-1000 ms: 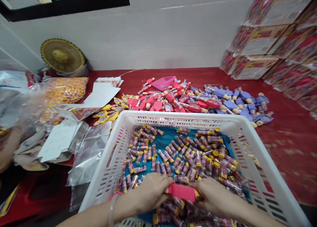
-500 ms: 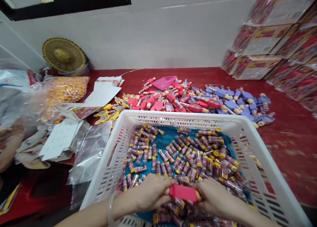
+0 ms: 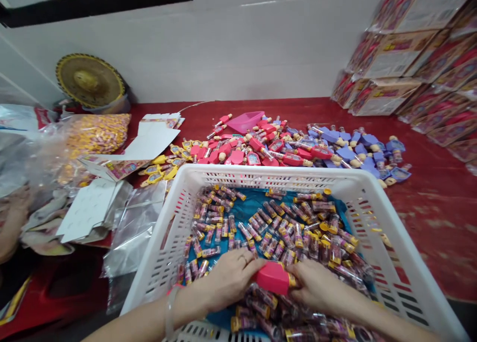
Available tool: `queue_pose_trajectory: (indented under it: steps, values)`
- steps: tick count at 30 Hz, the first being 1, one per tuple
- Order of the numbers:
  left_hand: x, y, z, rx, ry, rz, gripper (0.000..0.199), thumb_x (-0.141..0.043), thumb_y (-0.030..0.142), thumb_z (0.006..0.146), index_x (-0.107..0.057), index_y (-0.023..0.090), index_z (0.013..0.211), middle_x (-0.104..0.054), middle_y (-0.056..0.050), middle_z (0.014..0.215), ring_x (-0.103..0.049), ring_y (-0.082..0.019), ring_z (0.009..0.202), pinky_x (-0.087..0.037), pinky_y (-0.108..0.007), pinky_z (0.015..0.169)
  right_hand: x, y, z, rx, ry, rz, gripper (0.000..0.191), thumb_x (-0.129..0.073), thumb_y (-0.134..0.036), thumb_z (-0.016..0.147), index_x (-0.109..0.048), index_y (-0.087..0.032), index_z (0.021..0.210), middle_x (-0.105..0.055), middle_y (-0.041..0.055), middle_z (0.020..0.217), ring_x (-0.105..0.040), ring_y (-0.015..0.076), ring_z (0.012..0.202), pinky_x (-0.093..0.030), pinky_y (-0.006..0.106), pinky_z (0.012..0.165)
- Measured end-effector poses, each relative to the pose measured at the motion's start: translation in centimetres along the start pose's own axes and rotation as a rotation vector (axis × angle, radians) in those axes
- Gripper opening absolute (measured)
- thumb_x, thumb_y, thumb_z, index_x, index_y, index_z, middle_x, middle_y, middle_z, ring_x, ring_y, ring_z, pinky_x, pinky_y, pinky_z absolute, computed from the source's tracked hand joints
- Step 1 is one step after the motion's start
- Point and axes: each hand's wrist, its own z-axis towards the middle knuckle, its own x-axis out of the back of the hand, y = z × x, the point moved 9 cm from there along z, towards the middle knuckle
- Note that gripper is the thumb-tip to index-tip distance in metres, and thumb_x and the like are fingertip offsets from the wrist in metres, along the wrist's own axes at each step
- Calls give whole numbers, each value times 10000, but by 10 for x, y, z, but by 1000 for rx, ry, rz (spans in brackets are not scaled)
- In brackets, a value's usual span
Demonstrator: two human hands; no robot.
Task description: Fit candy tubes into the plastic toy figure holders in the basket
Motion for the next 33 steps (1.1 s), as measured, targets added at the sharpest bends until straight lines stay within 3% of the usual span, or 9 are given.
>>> queue_pose_trajectory:
  steps: [3,8,15,18,22,24,27,29,33]
  values:
    - [6,-5,1,45,38,-99,425,-463,314,922,-467,201,1331,-605,-108,1104,-552,-232,992,-434,-365,878,15,1,2,12,59,-48,87,-589,-162,703,-639,-194,766,-664,11,676,-588,164,605,-306,252,547]
    - [-30,-16,-9,302,-449,-603,546,-383,566,921,-528,151,1245,-616,-25,752,-517,-120,556,-418,-227,532,45,-26,-12,236,518,-430,160,-496,-53,799,-636,-123,831,-666,111,797,-586,212,731,-357,361,765]
    - [8,-2,2,-12,99,28,408,-409,350,936,-545,191,1285,-623,-130,1056,-565,-241,957,-449,-382,820,10,3,2,22,20,-99,51,-623,-237,742,-642,-207,778,-655,2,645,-563,152,554,-244,261,515]
    - [-1,-17,2,177,-7,-311,535,-503,474,888,-465,202,1347,-626,-101,1021,-577,-184,820,-471,-321,737,25,-4,0,106,232,-246,41,-601,-157,751,-632,-171,774,-649,35,662,-550,170,581,-282,288,568]
    - [-46,-21,-10,420,-446,-772,594,-378,628,890,-603,127,1115,-558,-9,667,-401,-85,454,-361,-220,460,39,-31,-15,286,532,-445,186,-464,-40,824,-608,-141,765,-636,75,710,-530,177,637,-316,332,684]
    - [-43,-21,-7,330,-379,-637,489,-476,569,870,-629,136,1038,-586,-24,720,-477,-109,530,-408,-235,518,35,-29,-13,233,448,-390,140,-496,-72,811,-614,-146,795,-649,73,722,-538,178,640,-318,318,659]
    - [-13,-16,1,103,5,-165,315,-489,349,891,-610,157,1110,-636,-95,948,-586,-208,842,-471,-349,776,11,-13,-5,88,66,-109,71,-595,-244,775,-619,-177,777,-639,22,652,-529,147,550,-279,263,535]
    - [-2,-11,1,30,122,-15,319,-461,262,888,-588,161,1162,-625,-125,1047,-568,-247,975,-437,-415,880,0,-7,-4,39,-84,13,136,-601,-324,775,-616,-191,750,-619,-5,608,-513,127,503,-246,245,492]
    - [-16,-24,-1,229,-108,-480,583,-619,411,815,-439,193,1325,-631,-61,983,-588,-180,811,-477,-303,726,26,-12,-3,120,283,-252,59,-572,-162,755,-622,-158,787,-650,54,696,-559,173,615,-323,287,606]
